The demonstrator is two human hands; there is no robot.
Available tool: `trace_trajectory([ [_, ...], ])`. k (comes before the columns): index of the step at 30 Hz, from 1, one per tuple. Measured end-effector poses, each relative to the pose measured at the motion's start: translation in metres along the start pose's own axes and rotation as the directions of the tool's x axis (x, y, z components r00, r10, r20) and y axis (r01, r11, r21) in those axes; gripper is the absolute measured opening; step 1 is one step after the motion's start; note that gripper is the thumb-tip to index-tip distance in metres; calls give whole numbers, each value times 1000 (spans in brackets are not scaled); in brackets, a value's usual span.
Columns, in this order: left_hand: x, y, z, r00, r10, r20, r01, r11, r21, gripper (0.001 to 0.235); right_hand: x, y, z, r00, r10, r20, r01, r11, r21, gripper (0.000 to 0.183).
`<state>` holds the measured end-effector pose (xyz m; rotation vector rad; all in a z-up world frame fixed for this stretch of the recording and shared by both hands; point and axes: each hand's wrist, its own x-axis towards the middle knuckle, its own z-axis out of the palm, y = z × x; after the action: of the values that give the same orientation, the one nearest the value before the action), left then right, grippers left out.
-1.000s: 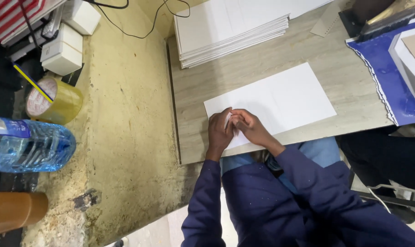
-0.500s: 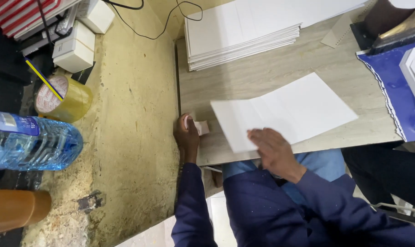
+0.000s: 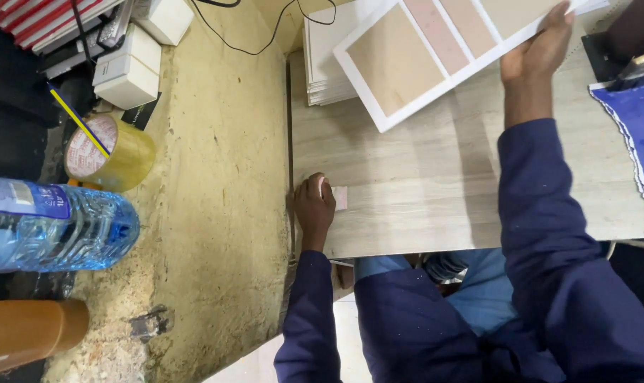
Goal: Manually folding paper covers and using a hand tool to press and sharpen the creases.
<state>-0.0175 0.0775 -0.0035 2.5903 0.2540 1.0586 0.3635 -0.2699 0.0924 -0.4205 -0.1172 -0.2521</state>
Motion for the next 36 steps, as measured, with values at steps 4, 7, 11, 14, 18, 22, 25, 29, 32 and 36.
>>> trace_trajectory([
  [4,-1,2,-1,999,-29,33,27,998,55,14,-45,47,-11,878,127,-462,-280,919,-279,16],
  [7,7,5,-1,999,-30,33,27,996,82,13,-71,57,2,860,173,-480,-435,741,-512,28],
  [11,3,5,-1,995,-73,70,65,992,112,12,-68,72,-4,908,237,-345,-378,817,-435,31],
  [14,7,11,-5,998,-45,42,38,988,149,11,-77,72,16,900,341,-272,-429,807,-405,25],
  [18,7,11,-5,997,-62,54,52,984,171,10,-60,96,-32,943,186,-275,-292,860,-419,34],
  [22,11,15,-8,999,-31,28,25,983,181,8,-10,82,-94,932,-360,-45,227,676,-701,51],
  [25,14,16,-9,1000,-17,26,12,983,184,7,-9,71,-93,927,-370,63,279,566,-776,37],
  [29,11,16,-8,997,-43,57,32,983,182,8,-49,68,-44,879,-427,212,392,393,-832,44],
  [32,9,16,-7,998,-50,41,42,983,179,8,-55,65,-34,892,-407,198,380,437,-815,31],
  [36,10,14,-7,997,-58,56,48,985,168,10,-53,58,-34,912,-359,201,340,383,-859,15],
])
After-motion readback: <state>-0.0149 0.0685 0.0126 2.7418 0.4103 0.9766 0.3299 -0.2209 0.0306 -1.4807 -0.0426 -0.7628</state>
